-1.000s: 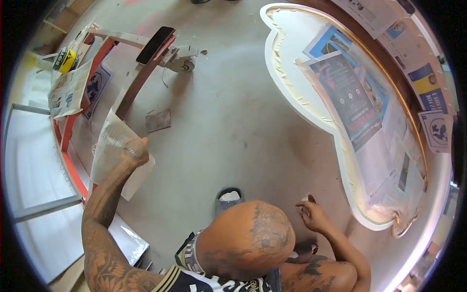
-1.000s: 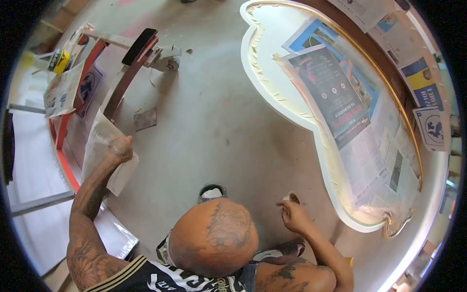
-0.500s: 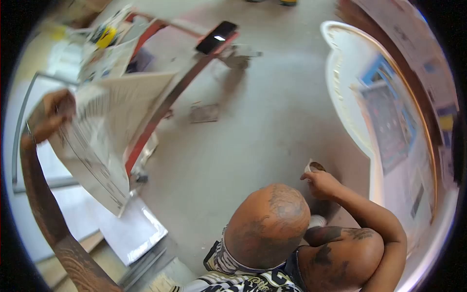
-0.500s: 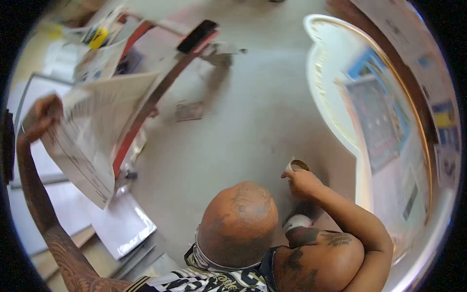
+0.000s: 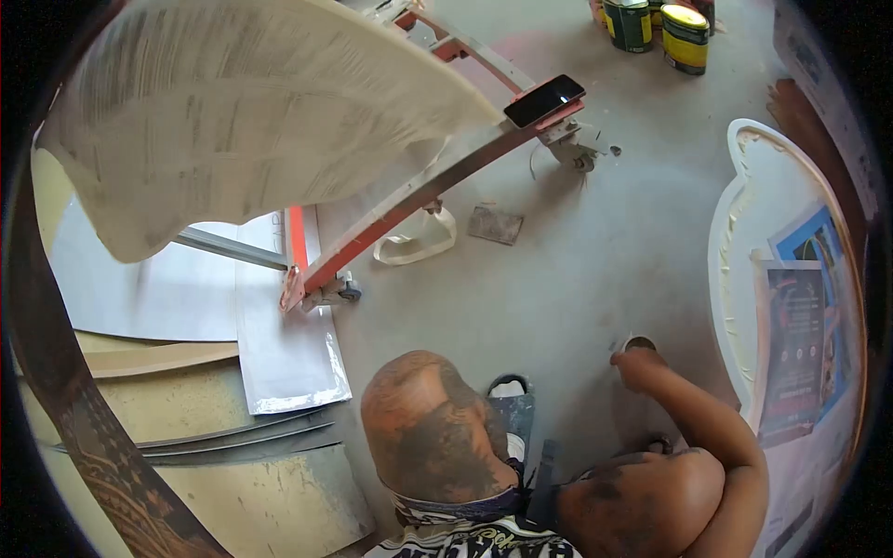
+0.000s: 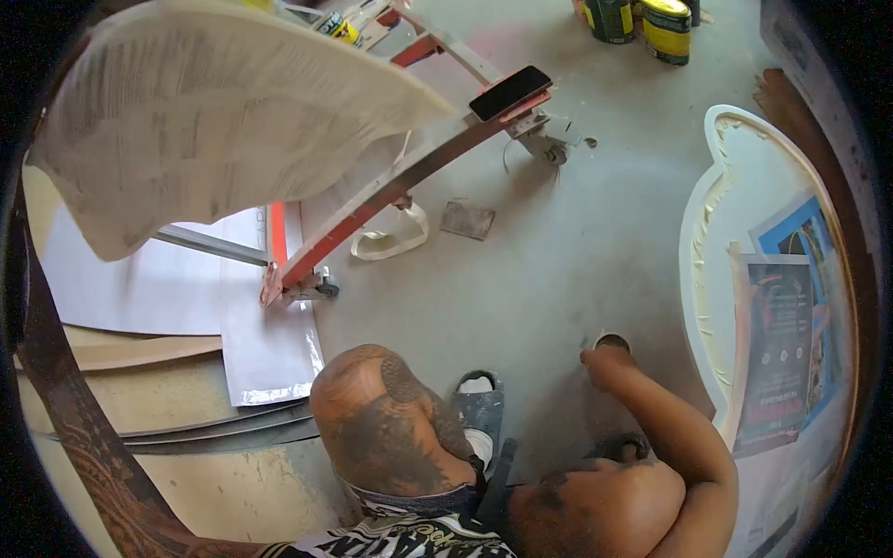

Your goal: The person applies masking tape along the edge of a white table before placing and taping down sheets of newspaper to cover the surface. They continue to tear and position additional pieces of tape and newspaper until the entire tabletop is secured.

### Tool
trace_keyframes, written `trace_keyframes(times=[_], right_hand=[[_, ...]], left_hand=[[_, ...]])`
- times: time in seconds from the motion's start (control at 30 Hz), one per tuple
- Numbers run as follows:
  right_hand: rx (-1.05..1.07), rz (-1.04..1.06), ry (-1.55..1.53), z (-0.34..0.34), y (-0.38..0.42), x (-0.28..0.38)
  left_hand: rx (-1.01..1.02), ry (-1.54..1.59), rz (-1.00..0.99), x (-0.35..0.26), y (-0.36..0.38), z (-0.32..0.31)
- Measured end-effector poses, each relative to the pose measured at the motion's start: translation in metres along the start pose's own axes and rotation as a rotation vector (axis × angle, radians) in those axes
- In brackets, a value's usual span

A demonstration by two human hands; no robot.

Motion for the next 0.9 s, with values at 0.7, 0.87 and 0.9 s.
trace_keyframes(times=[0.7,0.87,0.9], right_hand=[[-0.901,0.643,-0.553,0.353,-0.177,0.174],[-0.324,0.852,-0.608,0.325,-0.169,0.259],[-0.445,1.014,-0.626,0.299,-0.180,0.269]], left_hand=[[-0.312,-0.538,-0.301,-0.039,0.101,0.059],[-0.300,-0.310,-0.246,-0.001,0.160,0.061],[-0.310,-0.303,-0.195,0.002,0.169,0.057]])
Point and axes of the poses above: each hand's wrist, its own y-axis away from the middle knuckle, its own z-axis out of the back of the hand, x = y × z, the point moved 4 cm from there along -y, towards the middle knuckle, and after that the axes turned 14 degrees about -x, right-handed, at the moved point
